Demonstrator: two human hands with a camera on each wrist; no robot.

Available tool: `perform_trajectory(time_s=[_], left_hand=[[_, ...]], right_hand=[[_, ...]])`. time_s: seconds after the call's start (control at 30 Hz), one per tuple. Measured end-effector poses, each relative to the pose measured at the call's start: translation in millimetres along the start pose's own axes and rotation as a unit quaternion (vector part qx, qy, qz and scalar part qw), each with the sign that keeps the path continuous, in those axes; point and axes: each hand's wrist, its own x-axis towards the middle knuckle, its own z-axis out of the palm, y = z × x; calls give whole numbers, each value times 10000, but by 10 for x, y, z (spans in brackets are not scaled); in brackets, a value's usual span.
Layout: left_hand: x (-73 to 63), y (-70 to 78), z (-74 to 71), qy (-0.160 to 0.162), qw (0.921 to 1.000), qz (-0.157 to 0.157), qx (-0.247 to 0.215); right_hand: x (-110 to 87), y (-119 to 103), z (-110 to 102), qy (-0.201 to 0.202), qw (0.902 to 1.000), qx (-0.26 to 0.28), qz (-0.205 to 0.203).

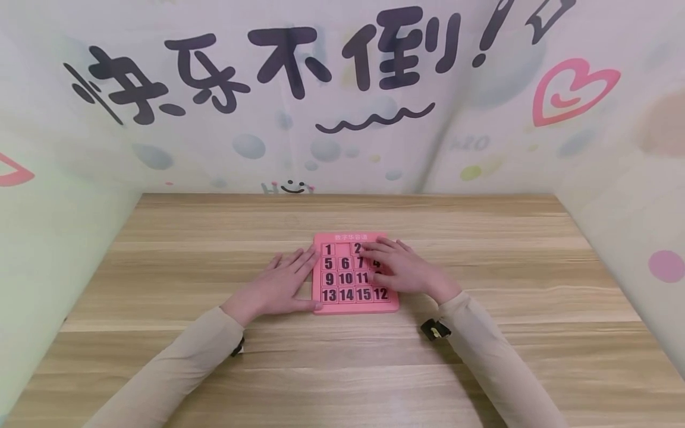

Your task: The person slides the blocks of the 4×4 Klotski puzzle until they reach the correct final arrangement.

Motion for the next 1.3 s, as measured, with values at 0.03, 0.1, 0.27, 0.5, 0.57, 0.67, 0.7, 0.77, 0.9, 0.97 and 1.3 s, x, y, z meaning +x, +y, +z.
perform_trajectory(time_s=[0.03, 0.1, 0.27, 0.5, 0.57, 0.67, 0.7, 0.77, 0.9, 0.97, 1.3], left_hand=[[0, 0, 0, -2, 10000, -3, -1], [0, -2, 2, 5, 10000, -1, -12], [6, -10, 12, 21, 10000, 12, -19], [2, -8, 7, 13, 10000, 3, -5], [2, -6, 4, 13, 10000, 0, -5], [-1, -3, 2, 27, 10000, 16, -12], [-1, -3, 3, 32, 10000, 20, -9], [-2, -5, 5, 44, 10000, 25, 6], [5, -7, 10, 45, 10000, 18, 44], [8, -7, 10, 36, 10000, 7, 52], [6, -1, -2, 12, 10000, -9, -9]], right_hand=[[1, 0, 3, 2, 10000, -16, 5], [3, 0, 4, 8, 10000, -24, -7], [19, -3, -7, 2, 10000, 18, -86], [45, -11, -1, -30, 10000, -26, -76], [58, -20, 6, -51, 10000, -31, -78], [77, -44, 12, -45, 9999, -6, -107], [83, -52, 14, -48, 9999, 14, -110], [96, -67, 19, -31, 9999, -15, -149], [122, -87, 24, -81, 9999, 8, -116], [133, -99, 27, -102, 9999, 13, -104], [175, -131, 38, -200, 9997, -85, -76]])
